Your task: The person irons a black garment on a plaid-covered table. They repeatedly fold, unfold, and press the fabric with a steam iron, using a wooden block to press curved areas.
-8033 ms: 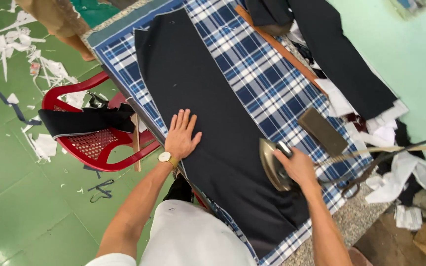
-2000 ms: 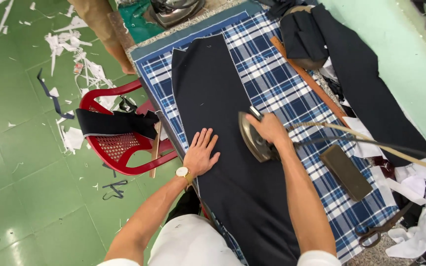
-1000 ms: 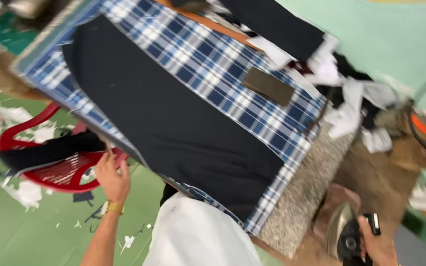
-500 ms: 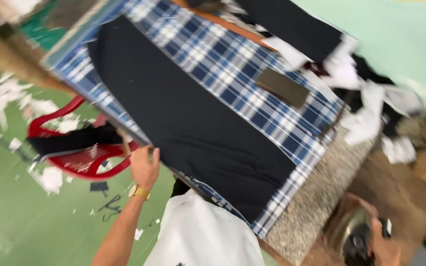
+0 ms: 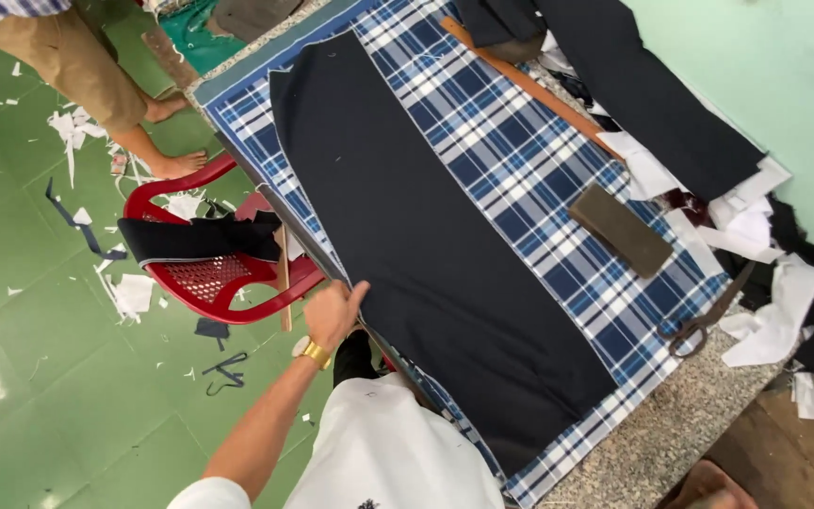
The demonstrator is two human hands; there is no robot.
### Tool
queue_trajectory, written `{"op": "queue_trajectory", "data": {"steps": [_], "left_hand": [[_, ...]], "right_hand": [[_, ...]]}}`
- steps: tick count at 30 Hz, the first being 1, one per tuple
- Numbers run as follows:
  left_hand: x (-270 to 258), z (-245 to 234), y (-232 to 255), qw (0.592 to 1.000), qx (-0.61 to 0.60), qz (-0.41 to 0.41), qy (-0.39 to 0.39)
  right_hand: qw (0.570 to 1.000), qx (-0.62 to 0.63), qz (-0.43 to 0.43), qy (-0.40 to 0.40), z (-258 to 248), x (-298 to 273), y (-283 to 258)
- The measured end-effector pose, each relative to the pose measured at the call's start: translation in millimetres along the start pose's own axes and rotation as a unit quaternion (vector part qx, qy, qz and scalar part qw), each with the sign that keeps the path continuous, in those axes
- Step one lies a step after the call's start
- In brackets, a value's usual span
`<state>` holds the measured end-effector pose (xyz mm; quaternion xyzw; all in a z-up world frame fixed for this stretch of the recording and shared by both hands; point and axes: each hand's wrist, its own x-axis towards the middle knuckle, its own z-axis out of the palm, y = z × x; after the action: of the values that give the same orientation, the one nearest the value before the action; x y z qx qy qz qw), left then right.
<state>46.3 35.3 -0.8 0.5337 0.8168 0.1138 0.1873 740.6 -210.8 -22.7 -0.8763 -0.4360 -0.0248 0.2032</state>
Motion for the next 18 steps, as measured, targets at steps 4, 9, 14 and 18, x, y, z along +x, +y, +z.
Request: {"op": "queue_trajectory", "data": {"steps": [4,9,14,18], "left_hand": [[-9.2,-4.4,12.3,0.998,-0.007,0.046,-0.051],[-6.5,-25.9,12.6,0.987,-0.100,0.018,-0.123],[3.6,6.9,-9.1,0.936,-0.326,0.004,-0.131],[9.0,-15.0,-9.0,0.792,-0.589,-0.014,-0.161]], "right_hand": [[0.996,0.008,-0.075,0.043,46.5,-19.4,-171.9],[0.913,0.214,-0.282,-0.203,41.6,-10.2,-475.4],[0.747,0.231,-0.556,-0.281,93.8,-30.2,-631.0],[0.558,0.219,-0.717,-0.355,126.1,-47.1,-697.9]]}}
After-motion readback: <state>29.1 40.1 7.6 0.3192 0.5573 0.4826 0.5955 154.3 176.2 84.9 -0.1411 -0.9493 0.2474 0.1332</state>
